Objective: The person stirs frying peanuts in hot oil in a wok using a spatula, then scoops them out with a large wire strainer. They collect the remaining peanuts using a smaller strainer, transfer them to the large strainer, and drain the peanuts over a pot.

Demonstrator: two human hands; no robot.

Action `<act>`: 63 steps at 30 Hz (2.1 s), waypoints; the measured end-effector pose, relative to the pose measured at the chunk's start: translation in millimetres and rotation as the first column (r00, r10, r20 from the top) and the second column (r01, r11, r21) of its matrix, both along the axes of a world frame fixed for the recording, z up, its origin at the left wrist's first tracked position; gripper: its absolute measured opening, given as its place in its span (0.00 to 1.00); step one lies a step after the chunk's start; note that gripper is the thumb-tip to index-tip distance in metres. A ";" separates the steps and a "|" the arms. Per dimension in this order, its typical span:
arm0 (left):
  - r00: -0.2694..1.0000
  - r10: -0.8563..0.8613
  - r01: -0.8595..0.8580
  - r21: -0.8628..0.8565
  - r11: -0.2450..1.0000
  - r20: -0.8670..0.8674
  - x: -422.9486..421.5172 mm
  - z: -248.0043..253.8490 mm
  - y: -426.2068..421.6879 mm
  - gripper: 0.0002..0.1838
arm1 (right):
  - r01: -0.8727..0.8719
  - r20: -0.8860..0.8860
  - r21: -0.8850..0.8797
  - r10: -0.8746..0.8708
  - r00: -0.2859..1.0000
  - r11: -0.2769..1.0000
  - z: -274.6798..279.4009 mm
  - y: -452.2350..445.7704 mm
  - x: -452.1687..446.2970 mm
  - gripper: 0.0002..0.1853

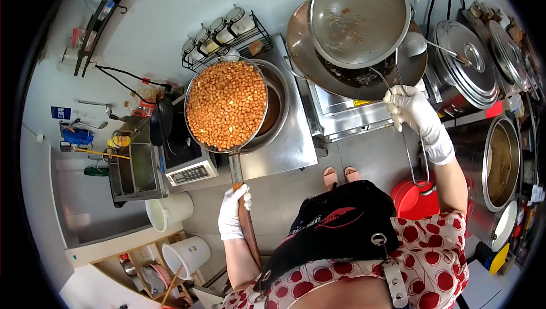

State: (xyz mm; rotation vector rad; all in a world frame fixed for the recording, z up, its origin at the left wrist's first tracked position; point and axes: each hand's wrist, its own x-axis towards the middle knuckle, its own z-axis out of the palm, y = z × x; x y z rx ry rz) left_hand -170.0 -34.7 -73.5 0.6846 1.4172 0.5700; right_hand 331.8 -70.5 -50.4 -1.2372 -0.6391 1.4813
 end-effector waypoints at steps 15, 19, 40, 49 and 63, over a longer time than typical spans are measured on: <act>0.999 0.007 -0.008 -0.006 1.000 -0.044 4.4 10.9 1.1 0.10 | -0.018 0.097 -0.062 0.024 0.995 0.998 13.2 8.2 -5.5 0.06; 1.000 -0.011 0.011 -0.024 1.000 -0.023 -0.1 9.5 2.6 0.10 | 0.001 0.189 -0.056 0.010 0.982 0.998 22.9 10.9 -3.0 0.06; 0.997 -0.048 0.044 -0.070 0.997 -0.054 -2.3 2.5 2.4 0.10 | 0.065 0.504 -0.018 -0.048 0.862 0.998 98.0 32.8 12.3 0.08; 0.999 -0.006 0.003 -0.078 0.997 -0.036 0.8 3.8 1.4 0.09 | 0.074 0.552 0.065 -0.098 0.828 0.995 125.2 44.0 7.8 0.08; 0.999 0.039 -0.042 -0.103 0.994 -0.026 3.7 5.5 0.0 0.09 | 0.051 0.489 -0.038 -0.025 0.872 0.998 86.9 43.5 15.2 0.10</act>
